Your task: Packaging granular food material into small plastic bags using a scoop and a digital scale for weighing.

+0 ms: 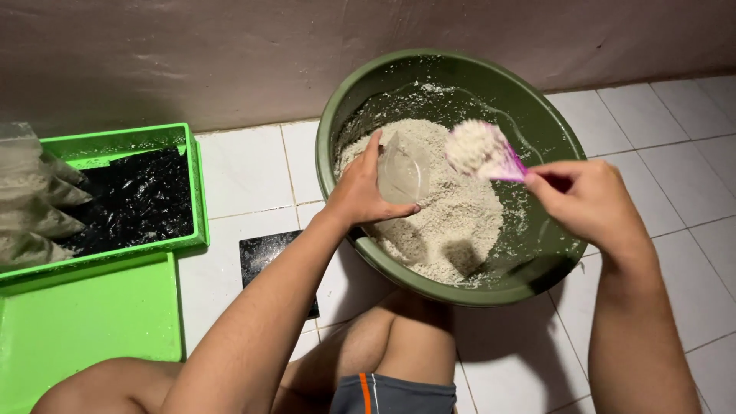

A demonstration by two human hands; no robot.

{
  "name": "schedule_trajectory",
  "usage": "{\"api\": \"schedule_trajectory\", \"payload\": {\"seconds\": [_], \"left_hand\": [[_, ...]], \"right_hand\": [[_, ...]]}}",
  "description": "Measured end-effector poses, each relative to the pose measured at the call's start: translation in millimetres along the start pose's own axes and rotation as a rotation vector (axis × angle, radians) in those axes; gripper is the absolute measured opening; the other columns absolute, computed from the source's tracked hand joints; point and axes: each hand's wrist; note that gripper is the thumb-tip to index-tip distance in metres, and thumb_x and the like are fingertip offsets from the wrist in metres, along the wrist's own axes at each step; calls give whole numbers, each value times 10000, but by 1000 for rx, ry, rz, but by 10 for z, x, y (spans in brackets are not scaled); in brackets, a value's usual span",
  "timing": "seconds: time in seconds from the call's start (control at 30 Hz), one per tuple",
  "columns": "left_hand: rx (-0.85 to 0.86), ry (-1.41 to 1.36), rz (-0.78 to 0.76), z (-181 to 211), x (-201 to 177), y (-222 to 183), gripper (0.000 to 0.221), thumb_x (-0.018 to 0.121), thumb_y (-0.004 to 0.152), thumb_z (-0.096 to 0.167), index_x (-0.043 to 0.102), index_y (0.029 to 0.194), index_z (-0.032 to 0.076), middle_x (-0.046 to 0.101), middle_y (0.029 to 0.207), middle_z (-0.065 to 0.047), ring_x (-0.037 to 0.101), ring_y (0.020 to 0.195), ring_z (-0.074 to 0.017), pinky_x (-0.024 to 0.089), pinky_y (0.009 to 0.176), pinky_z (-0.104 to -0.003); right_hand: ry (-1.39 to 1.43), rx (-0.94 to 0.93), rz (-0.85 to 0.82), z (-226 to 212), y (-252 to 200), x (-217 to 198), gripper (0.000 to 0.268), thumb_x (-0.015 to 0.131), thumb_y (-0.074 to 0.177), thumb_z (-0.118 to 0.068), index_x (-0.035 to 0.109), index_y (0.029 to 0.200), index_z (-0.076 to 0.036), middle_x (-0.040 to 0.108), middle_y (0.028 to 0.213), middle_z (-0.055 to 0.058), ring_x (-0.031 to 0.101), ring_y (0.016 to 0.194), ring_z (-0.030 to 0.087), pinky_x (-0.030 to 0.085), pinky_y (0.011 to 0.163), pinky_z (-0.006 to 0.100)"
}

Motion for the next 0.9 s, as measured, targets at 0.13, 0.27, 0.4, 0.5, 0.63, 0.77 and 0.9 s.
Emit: {"api": "schedule_trajectory", "payload": {"seconds": [0.13,0.27,0.4,0.5,0.63,0.77,0.9], "left_hand": [[56,29,43,-51,50,11,1517,913,520,591,-37,1528,-27,503,1389,-327,554,1227,-442,472,1015,-545],[71,-13,43,-163,107,16,1533,916,510,582,-63,1525,-20,530,1363,-291,548,1241,-434,438,1066,-543],[93,-37,32,-206,104,-19,1476,866,546,620,-19,1533,-28,553,1341,-269,522,1288,-421,385,1128,-515],[113,-31,42,-242,147,5,1483,869,531,622,-11,1538,-18,561,1323,-266,530,1276,-422,392,1116,-513],[113,-23,38,-187,108,-10,1454,879,536,597,20,1536,-18,560,1314,-280,530,1274,-425,388,1116,-524],[113,5,20,-163,81,-16,1377,854,548,634,133,1522,-20,550,1317,-262,523,1283,-401,381,1122,-506],[65,47,-1,-81,75,-73,1343,844,534,649,200,1517,-1,510,1364,-247,490,1318,-385,357,1143,-497]], "right_hand": [[-65,-67,93,-528,-131,78,271,649,838,-83,743,1076,9,711,667,169,497,381,195,352,330,310],[-502,-226,103,-581,-116,468,234,569,913,-174,729,1048,-68,705,716,147,618,491,256,504,411,387],[-740,-277,182,-596,-214,604,294,546,874,-259,717,1019,-69,647,818,107,707,751,353,591,597,522],[-750,-78,202,-567,-250,181,315,514,976,-269,717,1000,-30,629,746,118,720,711,368,583,557,530],[-678,7,60,75,416,343,265,560,881,-141,760,959,13,709,771,233,724,811,474,567,663,573],[-686,6,-234,853,1055,1289,218,627,831,-144,797,924,-44,757,842,210,734,926,408,569,787,534],[-499,-243,-595,908,923,1960,235,607,813,-181,758,856,-5,740,888,254,695,986,447,562,857,529]]}}
Point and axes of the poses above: each hand's wrist, its own y-axis towards the middle knuckle, its own x-axis out of the palm, z = x × y
